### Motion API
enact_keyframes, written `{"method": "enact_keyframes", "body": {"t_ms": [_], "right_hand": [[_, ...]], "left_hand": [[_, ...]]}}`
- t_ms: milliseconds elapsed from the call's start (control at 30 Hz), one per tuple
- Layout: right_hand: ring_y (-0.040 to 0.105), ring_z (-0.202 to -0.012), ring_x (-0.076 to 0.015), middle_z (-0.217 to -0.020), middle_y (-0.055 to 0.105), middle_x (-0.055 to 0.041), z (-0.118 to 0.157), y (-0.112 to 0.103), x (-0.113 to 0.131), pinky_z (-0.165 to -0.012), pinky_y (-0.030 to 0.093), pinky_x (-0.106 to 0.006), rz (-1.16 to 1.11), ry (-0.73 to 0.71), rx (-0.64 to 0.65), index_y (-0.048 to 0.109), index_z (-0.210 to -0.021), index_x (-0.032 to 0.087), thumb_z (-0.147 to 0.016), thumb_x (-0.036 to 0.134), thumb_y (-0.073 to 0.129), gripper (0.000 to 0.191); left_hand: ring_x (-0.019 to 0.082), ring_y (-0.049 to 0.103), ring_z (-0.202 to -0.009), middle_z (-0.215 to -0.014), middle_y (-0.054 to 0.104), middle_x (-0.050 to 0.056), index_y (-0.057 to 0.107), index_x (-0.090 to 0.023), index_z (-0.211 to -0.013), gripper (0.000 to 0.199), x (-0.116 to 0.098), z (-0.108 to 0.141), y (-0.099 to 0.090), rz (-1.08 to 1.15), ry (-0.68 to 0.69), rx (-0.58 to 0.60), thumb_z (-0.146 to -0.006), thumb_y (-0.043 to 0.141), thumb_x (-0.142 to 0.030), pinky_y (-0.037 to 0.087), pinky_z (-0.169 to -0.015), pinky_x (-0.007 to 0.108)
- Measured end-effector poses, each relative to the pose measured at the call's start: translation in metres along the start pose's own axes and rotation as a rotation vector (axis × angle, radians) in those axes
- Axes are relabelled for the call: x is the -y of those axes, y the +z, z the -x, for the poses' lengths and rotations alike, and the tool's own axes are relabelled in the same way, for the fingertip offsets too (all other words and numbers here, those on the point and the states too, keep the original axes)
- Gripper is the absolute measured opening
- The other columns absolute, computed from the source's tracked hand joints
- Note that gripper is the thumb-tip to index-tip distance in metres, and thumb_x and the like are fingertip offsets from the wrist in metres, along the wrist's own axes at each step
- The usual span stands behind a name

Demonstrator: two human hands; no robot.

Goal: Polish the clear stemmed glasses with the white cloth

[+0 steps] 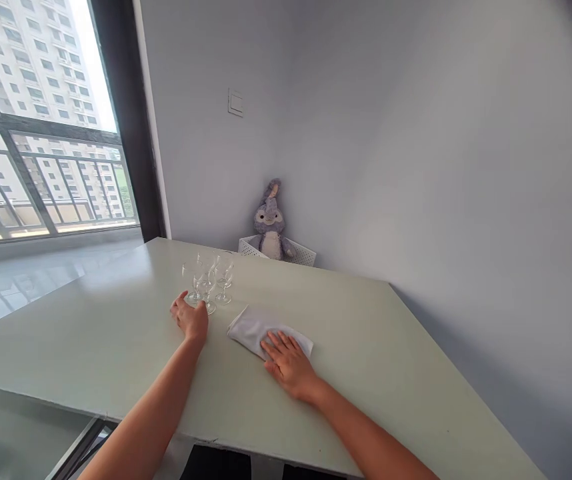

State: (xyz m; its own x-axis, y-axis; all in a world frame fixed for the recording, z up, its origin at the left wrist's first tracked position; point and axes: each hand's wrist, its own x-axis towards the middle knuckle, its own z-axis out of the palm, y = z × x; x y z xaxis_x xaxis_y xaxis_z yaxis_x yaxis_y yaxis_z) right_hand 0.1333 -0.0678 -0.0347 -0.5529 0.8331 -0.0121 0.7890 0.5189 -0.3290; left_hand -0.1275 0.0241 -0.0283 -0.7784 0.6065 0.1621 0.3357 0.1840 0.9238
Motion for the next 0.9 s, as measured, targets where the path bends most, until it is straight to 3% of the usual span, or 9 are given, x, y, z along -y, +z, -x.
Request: {"method": "enact_keyframes", "body": {"t_ms": [100,367,533,700,900], "right_hand": [[0.007,-0.135,-0.0218,-0.147,0.018,0.0008,-0.028,-0.003,-0.016,-0.108,0.006,-0.042,0.004,0.085,-0.035,0.028,-0.137,0.028,-0.089,0.055,0.013,0.057],[0.010,-0.134,-0.0186,-0.146,0.019,0.0053,-0.110,-0.024,-0.075,-0.107,0.009,-0.037,0.066,0.327,-0.051,0.029,-0.136,0.033,-0.089,0.055,0.012,0.055],[0.012,-0.134,-0.0207,-0.146,0.019,0.0043,-0.139,-0.043,-0.125,-0.106,0.012,-0.039,0.082,0.463,-0.087,0.029,-0.136,0.033,-0.089,0.053,0.013,0.053],[0.015,-0.133,-0.0220,-0.146,0.020,0.0014,-0.126,-0.064,-0.182,-0.105,0.013,-0.040,0.094,0.621,-0.118,0.029,-0.136,0.030,-0.090,0.051,0.013,0.053],[0.017,-0.132,-0.0251,-0.146,0.020,-0.0016,-0.060,-0.085,-0.252,-0.105,0.015,-0.042,0.108,0.874,-0.186,0.028,-0.137,0.028,-0.090,0.048,0.014,0.053]], "left_hand": [[0.025,0.036,-0.118,-0.122,0.037,0.011,0.045,-0.020,-0.115,0.046,-0.003,0.005,-0.001,0.021,0.038,-0.044,-0.070,0.053,-0.018,0.030,-0.097,0.041],[0.025,0.033,-0.119,-0.126,0.035,0.009,0.040,-0.022,-0.119,0.052,-0.011,0.026,0.005,0.028,0.370,-0.092,-0.070,0.055,-0.017,0.030,-0.097,0.043],[0.026,0.034,-0.118,-0.127,0.034,0.011,0.031,-0.022,-0.126,0.065,-0.007,0.018,0.006,0.008,0.316,-0.126,-0.067,0.058,-0.020,0.034,-0.094,0.043],[0.026,0.036,-0.118,-0.126,0.034,0.011,0.031,-0.023,-0.127,0.067,0.000,0.008,0.007,0.005,0.194,-0.116,-0.065,0.057,-0.016,0.032,-0.097,0.045],[0.026,0.037,-0.117,-0.127,0.033,0.012,0.031,-0.023,-0.127,0.068,0.006,0.003,0.009,0.019,0.191,-0.142,-0.065,0.057,-0.016,0.032,-0.097,0.044]]}}
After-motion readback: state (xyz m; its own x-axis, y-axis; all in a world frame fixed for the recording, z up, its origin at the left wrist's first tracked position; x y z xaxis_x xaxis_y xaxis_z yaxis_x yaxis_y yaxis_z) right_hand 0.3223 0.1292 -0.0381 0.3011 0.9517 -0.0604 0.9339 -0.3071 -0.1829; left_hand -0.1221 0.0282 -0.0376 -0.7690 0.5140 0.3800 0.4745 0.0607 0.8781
